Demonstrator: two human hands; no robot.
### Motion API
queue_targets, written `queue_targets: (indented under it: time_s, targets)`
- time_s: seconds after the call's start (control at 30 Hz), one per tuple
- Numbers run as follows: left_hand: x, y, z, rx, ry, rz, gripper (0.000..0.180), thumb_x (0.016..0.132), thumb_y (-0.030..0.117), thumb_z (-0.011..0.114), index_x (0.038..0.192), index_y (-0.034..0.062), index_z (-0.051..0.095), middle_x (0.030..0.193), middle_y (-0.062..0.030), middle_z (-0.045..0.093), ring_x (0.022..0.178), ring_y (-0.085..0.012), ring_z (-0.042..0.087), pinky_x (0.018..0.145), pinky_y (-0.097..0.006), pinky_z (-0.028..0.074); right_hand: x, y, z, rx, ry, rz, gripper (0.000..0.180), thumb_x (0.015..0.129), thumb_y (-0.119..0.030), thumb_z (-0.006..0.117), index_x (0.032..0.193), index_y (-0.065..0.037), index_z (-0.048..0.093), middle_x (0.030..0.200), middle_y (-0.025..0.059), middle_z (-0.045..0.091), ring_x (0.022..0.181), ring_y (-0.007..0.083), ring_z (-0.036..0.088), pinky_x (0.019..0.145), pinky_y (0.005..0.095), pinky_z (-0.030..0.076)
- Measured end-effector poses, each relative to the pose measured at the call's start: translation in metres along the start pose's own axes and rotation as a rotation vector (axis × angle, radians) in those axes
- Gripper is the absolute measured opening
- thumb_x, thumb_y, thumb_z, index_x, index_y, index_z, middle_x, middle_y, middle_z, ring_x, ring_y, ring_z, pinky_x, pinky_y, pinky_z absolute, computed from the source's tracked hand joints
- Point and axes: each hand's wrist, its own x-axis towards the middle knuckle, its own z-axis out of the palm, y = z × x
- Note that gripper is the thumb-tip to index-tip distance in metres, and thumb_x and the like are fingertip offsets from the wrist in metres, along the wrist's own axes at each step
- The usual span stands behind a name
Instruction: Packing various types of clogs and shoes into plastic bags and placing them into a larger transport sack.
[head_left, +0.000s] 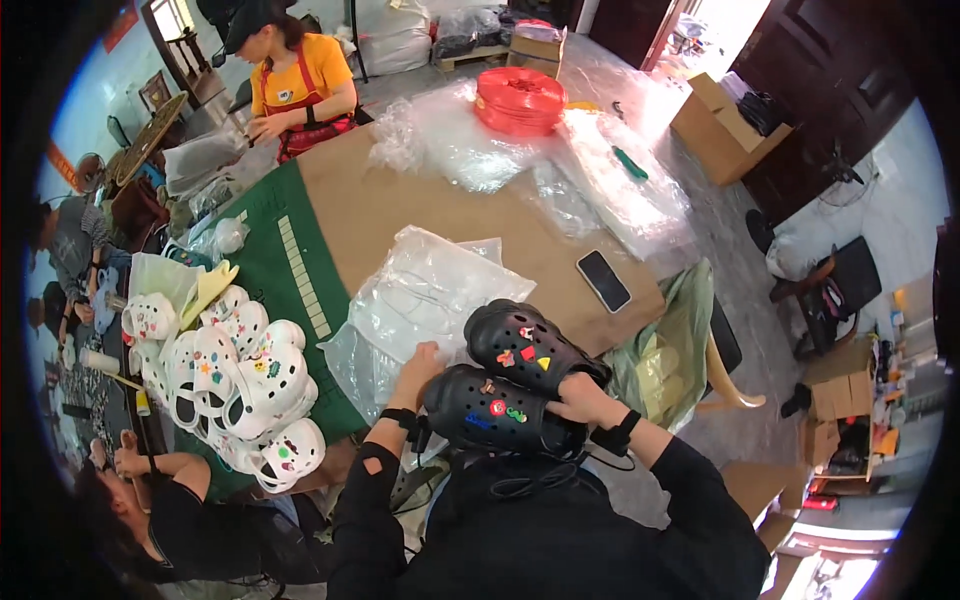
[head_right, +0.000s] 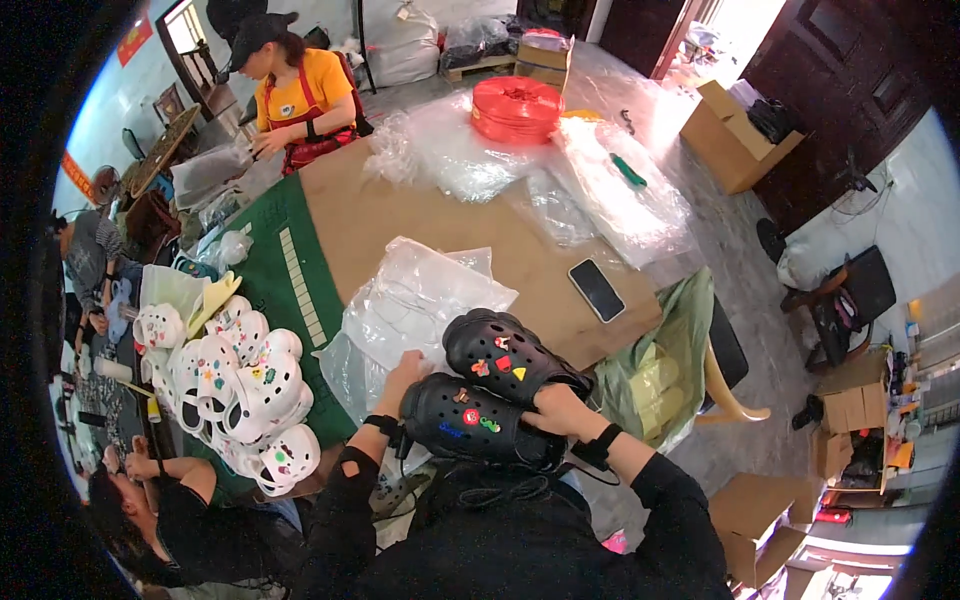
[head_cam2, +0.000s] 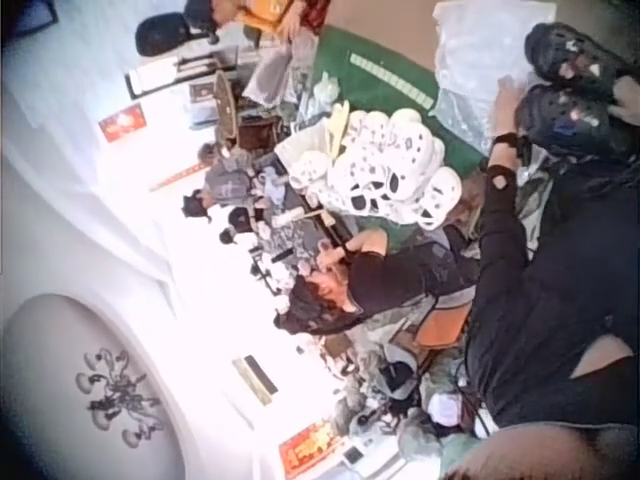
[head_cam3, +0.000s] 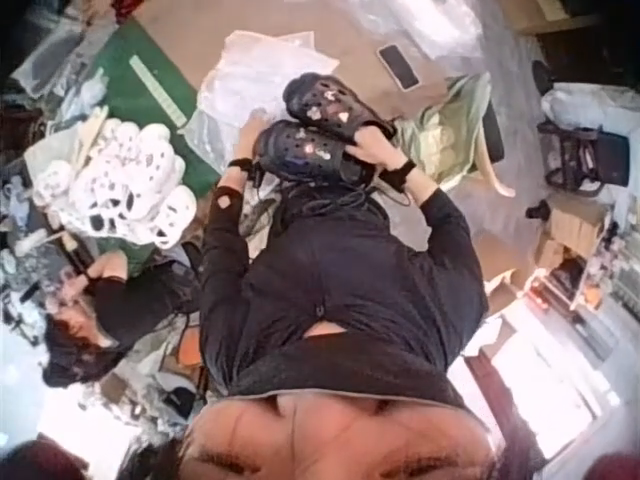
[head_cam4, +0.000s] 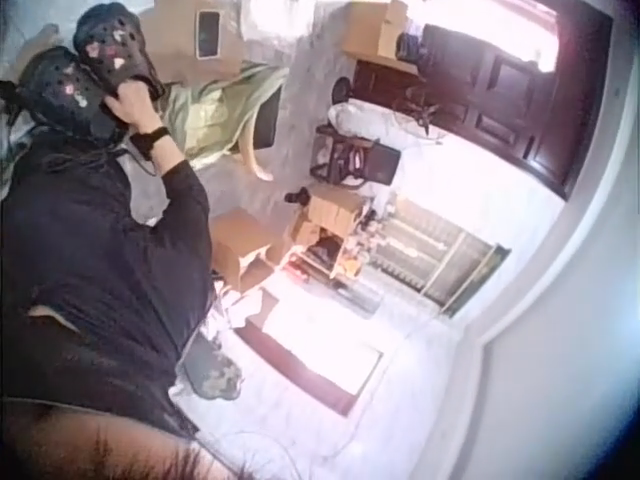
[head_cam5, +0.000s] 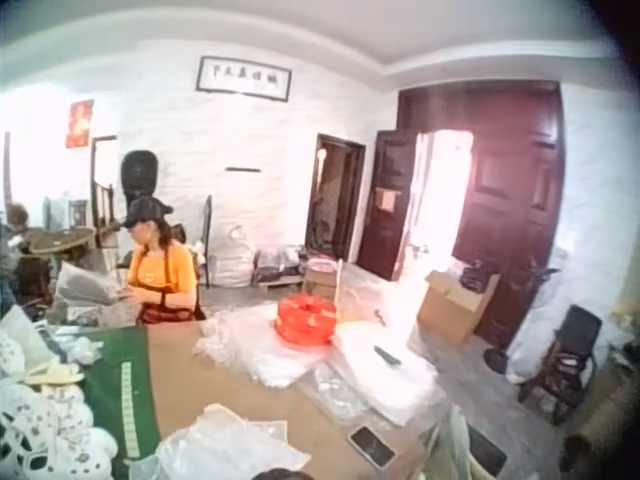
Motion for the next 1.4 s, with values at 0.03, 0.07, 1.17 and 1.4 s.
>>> queue_targets:
  time_s: [0.03, 0.07, 1.17, 1.4]
  targets:
    - [-0.010, -0.024, 0.016, -0.084, -0.032, 0.132, 0.026, 0.080, 0.020, 0.051, 0.102, 0.0055, 0.048, 0.098, -0.0160, 0.049, 0.085, -0.0349, 0.055, 0.072, -0.045, 0.045, 0.000, -0.001, 0.004, -0.004, 0.011, 0.006, 0.034, 0.069, -0.029, 0.062, 0.068, 0.005, 0.058, 0.066, 0.0212, 0.056, 0.066, 0.0361, 0.056, 0.061, 0.0411, 0.045]
    - [-0.014, -0.038, 0.024, -0.170, -0.071, 0.273, 0.027, 0.080, 0.020, 0.051, 0.103, 0.0062, 0.050, 0.097, -0.0164, 0.049, 0.088, -0.0345, 0.054, 0.075, -0.044, 0.045, 0.000, -0.001, 0.005, -0.010, 0.026, 0.023, 0.033, 0.068, -0.028, 0.062, 0.070, 0.004, 0.058, 0.067, 0.0213, 0.056, 0.067, 0.0363, 0.056, 0.062, 0.0411, 0.046]
    - [-0.028, -0.006, -0.063, 0.339, 0.067, 0.363, 0.082, 0.061, 0.007, 0.066, 0.133, 0.0043, 0.026, 0.139, -0.0052, 0.027, 0.081, -0.0266, 0.051, 0.073, -0.036, 0.049, 0.095, -0.014, -0.014, 0.084, -0.426, -0.220, 0.033, 0.070, -0.028, 0.062, 0.076, 0.004, 0.059, 0.072, 0.0218, 0.057, 0.073, 0.0373, 0.057, 0.067, 0.0411, 0.045]
    - [-0.047, -0.011, -0.064, 0.159, -0.043, 0.382, 0.062, 0.070, -0.006, 0.047, 0.129, 0.0116, 0.036, 0.140, -0.0036, 0.027, 0.081, -0.0287, 0.053, 0.075, -0.036, 0.048, 0.091, 0.023, 0.015, 0.208, -0.269, -0.074, 0.028, 0.072, -0.021, 0.061, 0.083, 0.004, 0.057, 0.076, 0.0237, 0.057, 0.074, 0.0368, 0.056, 0.066, 0.0397, 0.044]
